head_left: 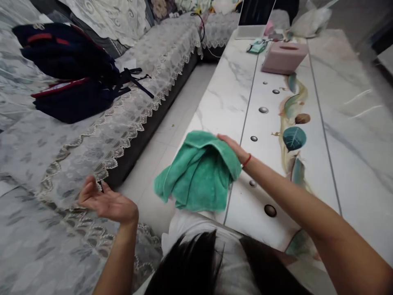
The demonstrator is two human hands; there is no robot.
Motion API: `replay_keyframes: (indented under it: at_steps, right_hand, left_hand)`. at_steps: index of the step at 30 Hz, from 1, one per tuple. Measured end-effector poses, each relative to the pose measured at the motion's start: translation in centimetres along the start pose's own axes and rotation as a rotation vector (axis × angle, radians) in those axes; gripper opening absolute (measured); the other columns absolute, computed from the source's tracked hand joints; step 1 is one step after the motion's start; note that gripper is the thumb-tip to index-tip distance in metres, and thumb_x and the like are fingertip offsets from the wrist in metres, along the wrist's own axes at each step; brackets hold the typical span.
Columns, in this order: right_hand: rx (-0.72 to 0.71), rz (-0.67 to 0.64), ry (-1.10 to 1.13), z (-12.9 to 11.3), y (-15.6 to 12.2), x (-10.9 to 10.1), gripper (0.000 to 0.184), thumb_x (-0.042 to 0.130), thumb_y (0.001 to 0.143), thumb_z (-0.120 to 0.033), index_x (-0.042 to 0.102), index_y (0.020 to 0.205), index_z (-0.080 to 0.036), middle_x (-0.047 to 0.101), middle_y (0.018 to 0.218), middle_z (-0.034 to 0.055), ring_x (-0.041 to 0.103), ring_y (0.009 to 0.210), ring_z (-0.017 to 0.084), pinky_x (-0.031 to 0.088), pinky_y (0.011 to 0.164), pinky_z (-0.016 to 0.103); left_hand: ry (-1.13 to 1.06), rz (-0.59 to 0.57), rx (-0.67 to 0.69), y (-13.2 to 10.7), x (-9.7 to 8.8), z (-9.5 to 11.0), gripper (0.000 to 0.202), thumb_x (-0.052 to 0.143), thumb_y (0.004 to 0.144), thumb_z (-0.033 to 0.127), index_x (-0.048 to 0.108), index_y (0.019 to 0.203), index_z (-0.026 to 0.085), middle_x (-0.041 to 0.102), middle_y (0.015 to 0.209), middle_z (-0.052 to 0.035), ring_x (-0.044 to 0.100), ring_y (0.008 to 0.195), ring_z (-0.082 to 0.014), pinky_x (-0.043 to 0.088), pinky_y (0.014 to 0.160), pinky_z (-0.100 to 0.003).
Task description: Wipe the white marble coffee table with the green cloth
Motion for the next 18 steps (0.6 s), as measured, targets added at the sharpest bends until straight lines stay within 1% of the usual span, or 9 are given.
replay_keyframes:
  at_steps: [2,4,5,6,8,10,11,14,18]
  right_hand:
    - [0.053,0.244,-0.112,0.8,1.3,-4.7,0.063,0.045,0.11,-0.048,0.078,0.153,-0.016,0.078,0.151,0.0233,0.069,0.15,0.042,0.054,0.133,0.067]
    - [-0.005,0.359,-0.3,1.4,0.8,-6.3,0.071,0.047,0.109,-0.045,0.068,0.17,-0.014,0.061,0.175,0.0268,0.054,0.167,0.044,0.042,0.141,0.073]
    - [-0.08,0.34,-0.431,1.7,0.2,-5.7,0.074,0.051,0.109,-0.047,0.064,0.175,-0.017,0.052,0.184,0.0254,0.047,0.174,0.045,0.037,0.143,0.076]
    - [-0.174,0.258,-0.572,1.9,-0.5,-4.3,0.076,0.057,0.109,-0.051,0.063,0.178,-0.022,0.044,0.191,0.0223,0.039,0.178,0.047,0.033,0.144,0.079]
    - [-0.343,-0.026,-0.805,2.4,-1.5,-0.2,0.08,0.071,0.107,-0.062,0.062,0.181,-0.034,0.03,0.199,0.0149,0.025,0.185,0.052,0.021,0.142,0.09]
    - [-0.413,-0.257,-0.935,2.6,-1.3,3.6,0.086,0.079,0.104,-0.071,0.059,0.183,-0.043,0.021,0.202,0.0115,0.016,0.186,0.056,0.014,0.137,0.098]
    - [-0.418,-0.309,-0.967,2.5,-0.6,4.9,0.088,0.078,0.105,-0.074,0.056,0.185,-0.044,0.018,0.202,0.0116,0.015,0.186,0.056,0.014,0.136,0.099]
    - [-0.411,-0.3,-0.978,1.7,3.2,6.2,0.081,0.068,0.115,-0.067,0.047,0.189,-0.042,0.016,0.202,0.0122,0.015,0.187,0.054,0.02,0.139,0.095]
    - [-0.437,-0.254,-0.934,0.3,8.8,5.3,0.071,0.052,0.123,-0.046,0.044,0.192,-0.031,0.018,0.2,0.0122,0.017,0.188,0.047,0.024,0.146,0.086]
  left_hand:
    - [-0.013,-0.089,0.043,-1.1,0.6,-1.0,0.049,0.058,0.1,0.062,0.043,0.13,0.026,0.054,0.166,-0.0222,0.049,0.166,-0.0366,0.04,0.139,-0.059]
    - [-0.014,-0.195,0.024,-2.4,1.5,-2.1,0.055,0.069,0.1,0.061,0.047,0.133,0.023,0.054,0.162,-0.023,0.051,0.161,-0.0361,0.04,0.138,-0.056]
    - [-0.007,-0.245,-0.004,-3.2,1.9,-2.6,0.055,0.071,0.101,0.061,0.049,0.134,0.023,0.055,0.16,-0.0227,0.053,0.158,-0.0357,0.039,0.138,-0.057]
    - [0.004,-0.297,-0.035,-4.0,2.5,-3.0,0.054,0.071,0.102,0.06,0.051,0.135,0.023,0.056,0.159,-0.0223,0.054,0.155,-0.0353,0.039,0.139,-0.057]
    - [0.032,-0.374,-0.093,-5.5,3.6,-3.8,0.051,0.07,0.104,0.06,0.055,0.136,0.024,0.059,0.158,-0.0207,0.057,0.152,-0.0343,0.039,0.14,-0.058]
    - [0.066,-0.409,-0.156,-6.8,4.5,-4.6,0.049,0.069,0.105,0.06,0.057,0.137,0.024,0.061,0.157,-0.0199,0.058,0.151,-0.0341,0.039,0.14,-0.058]
    - [0.086,-0.421,-0.199,-7.2,4.9,-5.0,0.049,0.069,0.104,0.06,0.058,0.137,0.025,0.062,0.156,-0.0197,0.059,0.151,-0.0342,0.04,0.14,-0.059]
    - [0.129,-0.416,-0.331,-8.0,5.5,-6.1,0.05,0.066,0.105,0.061,0.06,0.138,0.024,0.065,0.152,-0.0197,0.061,0.148,-0.0356,0.042,0.139,-0.062]
    - [0.127,-0.367,-0.411,-8.0,5.0,-6.4,0.048,0.066,0.104,0.062,0.063,0.132,0.023,0.068,0.147,-0.0181,0.065,0.146,-0.0357,0.048,0.136,-0.066]
Point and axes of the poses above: each hand's wrist, its own y-axis towards the middle knuckle, its own x-axis out of the palm, z = x × y, the point moved 3 cm from there along y, towards the middle knuckle
